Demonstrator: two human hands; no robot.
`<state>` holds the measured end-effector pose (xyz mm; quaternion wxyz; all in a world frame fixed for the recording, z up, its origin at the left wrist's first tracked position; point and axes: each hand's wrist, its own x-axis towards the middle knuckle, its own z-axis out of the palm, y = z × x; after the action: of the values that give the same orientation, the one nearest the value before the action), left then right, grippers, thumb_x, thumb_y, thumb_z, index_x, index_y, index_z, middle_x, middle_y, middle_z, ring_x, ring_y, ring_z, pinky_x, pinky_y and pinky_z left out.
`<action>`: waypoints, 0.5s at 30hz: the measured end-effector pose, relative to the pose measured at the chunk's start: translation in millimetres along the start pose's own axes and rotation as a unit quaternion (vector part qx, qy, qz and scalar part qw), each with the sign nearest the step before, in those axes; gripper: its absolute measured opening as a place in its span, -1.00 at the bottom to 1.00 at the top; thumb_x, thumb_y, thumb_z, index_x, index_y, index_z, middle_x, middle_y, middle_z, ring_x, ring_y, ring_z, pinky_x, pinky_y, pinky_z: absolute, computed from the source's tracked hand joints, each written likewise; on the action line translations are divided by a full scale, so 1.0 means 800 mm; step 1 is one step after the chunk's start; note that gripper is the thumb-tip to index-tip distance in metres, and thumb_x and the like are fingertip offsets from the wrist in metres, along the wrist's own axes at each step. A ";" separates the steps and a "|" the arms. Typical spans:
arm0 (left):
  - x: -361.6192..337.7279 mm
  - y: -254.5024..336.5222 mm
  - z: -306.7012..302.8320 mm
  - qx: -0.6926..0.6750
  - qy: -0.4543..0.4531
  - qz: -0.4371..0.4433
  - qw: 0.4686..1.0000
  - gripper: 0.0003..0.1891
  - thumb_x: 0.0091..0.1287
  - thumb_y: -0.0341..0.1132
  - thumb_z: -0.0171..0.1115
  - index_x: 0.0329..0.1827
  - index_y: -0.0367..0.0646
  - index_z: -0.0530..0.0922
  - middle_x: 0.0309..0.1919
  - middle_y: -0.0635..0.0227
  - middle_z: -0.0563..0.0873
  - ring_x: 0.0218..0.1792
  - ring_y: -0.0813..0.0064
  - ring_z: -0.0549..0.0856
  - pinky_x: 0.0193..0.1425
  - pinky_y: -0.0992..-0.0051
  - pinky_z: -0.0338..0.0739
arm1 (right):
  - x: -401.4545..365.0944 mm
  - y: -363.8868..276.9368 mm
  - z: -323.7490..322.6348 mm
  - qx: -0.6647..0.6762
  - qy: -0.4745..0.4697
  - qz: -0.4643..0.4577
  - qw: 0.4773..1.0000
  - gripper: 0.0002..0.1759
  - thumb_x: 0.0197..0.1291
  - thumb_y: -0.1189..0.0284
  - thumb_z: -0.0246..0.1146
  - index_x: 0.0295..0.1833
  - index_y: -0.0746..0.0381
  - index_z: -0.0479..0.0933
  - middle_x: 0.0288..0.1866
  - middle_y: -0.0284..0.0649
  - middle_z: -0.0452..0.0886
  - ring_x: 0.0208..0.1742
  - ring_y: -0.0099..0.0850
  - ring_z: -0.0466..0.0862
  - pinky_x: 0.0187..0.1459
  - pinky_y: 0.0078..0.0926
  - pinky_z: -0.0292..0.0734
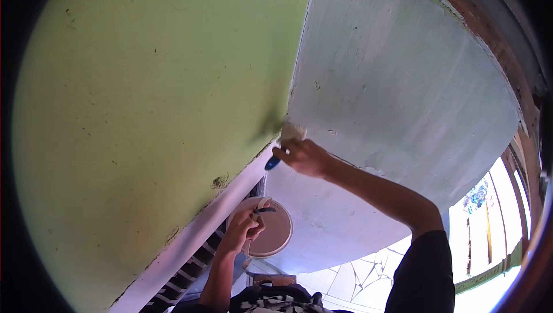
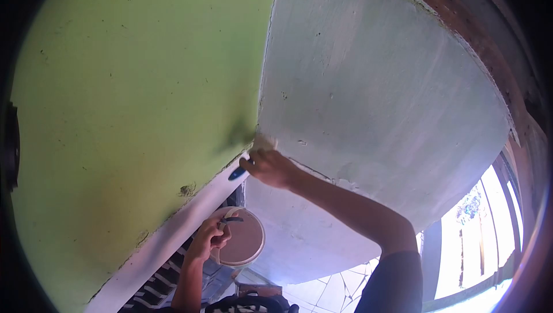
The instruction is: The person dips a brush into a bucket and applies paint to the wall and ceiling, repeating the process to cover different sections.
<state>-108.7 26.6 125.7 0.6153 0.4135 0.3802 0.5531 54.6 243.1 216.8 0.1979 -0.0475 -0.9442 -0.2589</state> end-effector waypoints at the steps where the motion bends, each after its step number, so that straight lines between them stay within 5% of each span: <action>1: -0.003 0.001 0.000 0.008 -0.001 0.000 1.000 -0.39 0.20 -0.30 -0.06 0.35 -0.39 0.34 -0.61 0.49 0.39 -0.68 0.73 0.25 -0.60 0.65 0.22 | -0.006 -0.018 0.006 0.049 -0.021 0.011 0.999 -0.76 0.15 0.52 0.26 -0.03 0.25 0.57 -0.21 -0.05 0.69 -0.24 -0.27 0.73 -0.36 -0.40 0.69; 2: -0.004 0.004 -0.002 0.017 -0.003 0.005 1.000 -0.39 0.19 -0.31 -0.06 0.35 -0.39 0.34 -0.61 0.49 0.38 -0.68 0.73 0.25 -0.60 0.64 0.21 | -0.010 -0.022 0.006 0.048 -0.021 0.009 0.999 -0.76 0.15 0.52 0.26 -0.03 0.25 0.57 -0.21 -0.05 0.69 -0.24 -0.27 0.73 -0.36 -0.40 0.69; 5: -0.010 0.012 -0.003 0.009 0.020 -0.025 0.999 -0.40 0.19 -0.34 -0.08 0.34 -0.39 0.35 -0.60 0.49 0.38 -0.67 0.73 0.25 -0.60 0.64 0.21 | 0.009 -0.005 -0.041 0.243 -0.065 0.204 0.946 -0.85 0.34 0.40 0.21 -0.09 0.25 0.54 -0.26 0.01 0.66 -0.31 -0.06 0.67 -0.24 -0.15 0.55; 9: -0.008 0.005 -0.006 0.011 0.006 -0.048 0.999 -0.45 0.19 -0.38 -0.08 0.29 -0.38 0.39 -0.58 0.46 0.41 -0.67 0.72 0.26 -0.60 0.65 0.20 | 0.037 0.073 -0.136 0.287 -0.041 0.260 0.921 -0.83 0.32 0.43 0.22 -0.09 0.31 0.58 -0.25 0.06 0.68 -0.28 -0.12 0.71 -0.20 -0.16 0.61; 15: -0.001 0.005 -0.005 0.004 0.003 -0.051 0.999 -0.46 0.20 -0.37 -0.05 0.29 -0.36 0.41 -0.57 0.45 0.42 -0.67 0.72 0.24 -0.61 0.65 0.19 | 0.100 0.131 -0.319 -0.001 0.205 0.072 0.976 -0.84 0.18 0.63 0.25 -0.12 0.27 0.60 -0.21 -0.08 0.71 -0.24 -0.22 0.74 -0.16 -0.37 0.70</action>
<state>-114.4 26.0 128.2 0.6399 0.3942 0.4048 0.5209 90.7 202.5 498.9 0.4050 -0.0611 -0.8777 -0.2490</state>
